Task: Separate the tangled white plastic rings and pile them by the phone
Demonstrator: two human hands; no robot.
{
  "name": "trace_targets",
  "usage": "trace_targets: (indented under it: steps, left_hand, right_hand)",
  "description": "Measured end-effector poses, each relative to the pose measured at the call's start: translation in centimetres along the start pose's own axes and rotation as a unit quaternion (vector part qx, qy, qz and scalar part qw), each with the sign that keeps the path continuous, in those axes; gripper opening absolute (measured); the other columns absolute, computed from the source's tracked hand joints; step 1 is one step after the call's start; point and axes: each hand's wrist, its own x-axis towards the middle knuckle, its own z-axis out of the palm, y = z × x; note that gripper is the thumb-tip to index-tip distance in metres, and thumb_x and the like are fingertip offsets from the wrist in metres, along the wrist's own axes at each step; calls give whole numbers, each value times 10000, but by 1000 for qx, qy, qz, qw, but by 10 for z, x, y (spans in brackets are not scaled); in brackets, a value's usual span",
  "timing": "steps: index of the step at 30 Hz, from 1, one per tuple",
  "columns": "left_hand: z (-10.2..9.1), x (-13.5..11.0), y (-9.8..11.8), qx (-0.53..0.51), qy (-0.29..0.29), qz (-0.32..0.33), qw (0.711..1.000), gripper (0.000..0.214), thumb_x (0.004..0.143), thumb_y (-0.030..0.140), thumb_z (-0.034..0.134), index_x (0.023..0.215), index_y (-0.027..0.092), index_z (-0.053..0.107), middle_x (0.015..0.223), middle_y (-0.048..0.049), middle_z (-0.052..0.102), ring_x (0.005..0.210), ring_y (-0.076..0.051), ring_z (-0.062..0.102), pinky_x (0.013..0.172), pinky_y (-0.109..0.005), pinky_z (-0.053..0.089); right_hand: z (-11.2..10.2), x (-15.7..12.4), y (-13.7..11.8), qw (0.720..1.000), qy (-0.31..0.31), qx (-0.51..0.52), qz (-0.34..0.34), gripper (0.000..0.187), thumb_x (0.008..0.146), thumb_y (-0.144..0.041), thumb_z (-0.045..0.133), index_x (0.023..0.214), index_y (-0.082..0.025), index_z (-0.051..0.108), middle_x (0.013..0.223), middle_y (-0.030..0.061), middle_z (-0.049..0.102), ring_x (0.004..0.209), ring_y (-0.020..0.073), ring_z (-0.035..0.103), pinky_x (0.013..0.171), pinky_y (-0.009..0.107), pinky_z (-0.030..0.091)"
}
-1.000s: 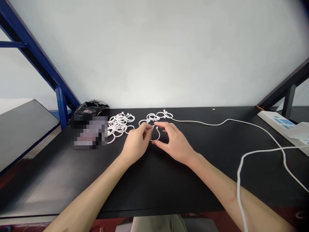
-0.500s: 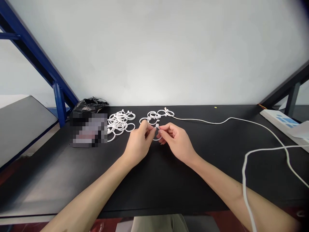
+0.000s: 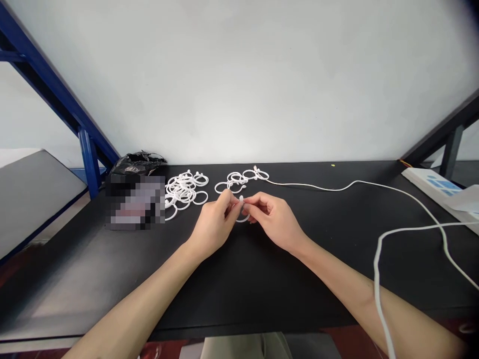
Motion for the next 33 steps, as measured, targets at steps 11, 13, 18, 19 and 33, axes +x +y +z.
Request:
trace_targets:
  steps: [11,13,18,19,33]
  left_hand:
    - [-49,26,-38,240,165,-83,953,184,902,392,489,892,229,576,736,-11,644,719,-200,583,648,-297,394]
    - [-60,28,-53,287,194,-86,934,186,894,376,493,855,223,591,838,-51,676,901,-258,576,712,-329,407]
    - [-67,28,-73,370,187,-123,902,311,908,409,451,864,194,672,967,-124,678,1016,-334,531,794,-414,403]
    - [-66,28,-73,377,184,-125,899,335,910,418,444,872,189,685,976,-132,676,1019,-341,529,794,-422,400]
    - [-44,25,-56,344,183,33,920,250,933,296,450,868,191,667,901,-84,689,901,-277,535,766,-389,374]
  right_hand:
    - [-1,10,21,963,-6,-267,-33,237,919,-305,536,1089,-205,668,1078,62,648,1038,208,595,898,379,508]
    - [0,12,22,956,-10,-291,-34,235,924,-289,530,1101,-200,656,1071,64,643,1045,206,590,907,373,506]
    - [7,23,16,910,-25,-410,-55,331,938,-269,513,1249,-175,572,1119,100,621,1081,240,586,928,393,493]
    - [10,26,14,896,-30,-438,-57,359,944,-268,500,1288,-175,545,1150,111,610,1087,251,590,907,392,501]
    - [41,59,19,812,-29,-566,-142,241,1014,-264,385,1034,-212,619,898,40,682,760,177,658,572,267,381]
